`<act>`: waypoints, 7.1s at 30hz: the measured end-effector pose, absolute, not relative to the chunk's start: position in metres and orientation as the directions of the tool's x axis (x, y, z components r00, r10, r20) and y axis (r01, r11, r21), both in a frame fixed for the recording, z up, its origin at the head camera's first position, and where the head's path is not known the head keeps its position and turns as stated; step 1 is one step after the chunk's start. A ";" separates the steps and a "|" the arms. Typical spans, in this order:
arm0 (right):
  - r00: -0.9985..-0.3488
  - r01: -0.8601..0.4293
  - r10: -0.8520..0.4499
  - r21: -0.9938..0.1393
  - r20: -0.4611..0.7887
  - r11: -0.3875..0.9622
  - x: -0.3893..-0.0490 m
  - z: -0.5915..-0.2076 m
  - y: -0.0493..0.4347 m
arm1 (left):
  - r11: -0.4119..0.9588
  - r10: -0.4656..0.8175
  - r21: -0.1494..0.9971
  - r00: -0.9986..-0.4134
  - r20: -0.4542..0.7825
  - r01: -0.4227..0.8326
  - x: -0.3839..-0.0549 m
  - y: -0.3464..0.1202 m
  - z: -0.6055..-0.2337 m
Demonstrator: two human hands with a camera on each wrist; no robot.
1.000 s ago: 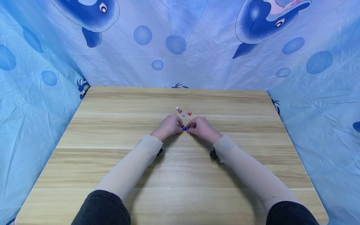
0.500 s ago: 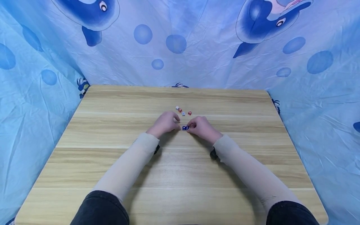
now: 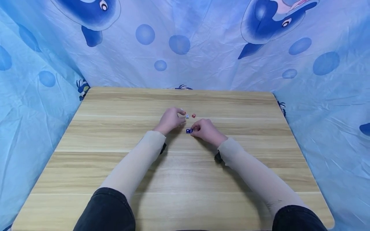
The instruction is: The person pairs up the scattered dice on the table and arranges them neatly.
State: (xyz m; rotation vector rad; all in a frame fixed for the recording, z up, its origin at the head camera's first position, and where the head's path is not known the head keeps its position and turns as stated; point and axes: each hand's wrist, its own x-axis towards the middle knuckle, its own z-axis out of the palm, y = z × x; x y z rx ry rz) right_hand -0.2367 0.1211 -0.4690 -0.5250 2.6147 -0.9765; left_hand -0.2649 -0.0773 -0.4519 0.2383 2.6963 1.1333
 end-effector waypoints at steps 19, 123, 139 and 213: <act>-0.887 -0.211 -0.433 -0.693 -0.161 0.689 -0.238 -0.469 0.122 | 0.778 0.200 0.622 -0.974 -0.104 0.093 -0.286 -0.067 -0.459; -0.889 -0.242 -0.444 -0.710 -0.111 0.662 -0.237 -0.470 0.126 | 0.799 0.310 0.576 -0.939 -0.147 0.174 -0.255 -0.069 -0.460; -0.917 -0.178 -0.378 -0.714 -0.130 0.677 -0.250 -0.460 0.144 | 0.801 0.302 0.576 -0.941 -0.151 0.164 -0.255 -0.068 -0.459; -0.930 -0.180 -0.323 -0.550 -0.174 0.815 -0.336 -0.450 0.052 | 0.776 0.348 0.592 -0.931 -0.113 0.218 -0.253 -0.074 -0.464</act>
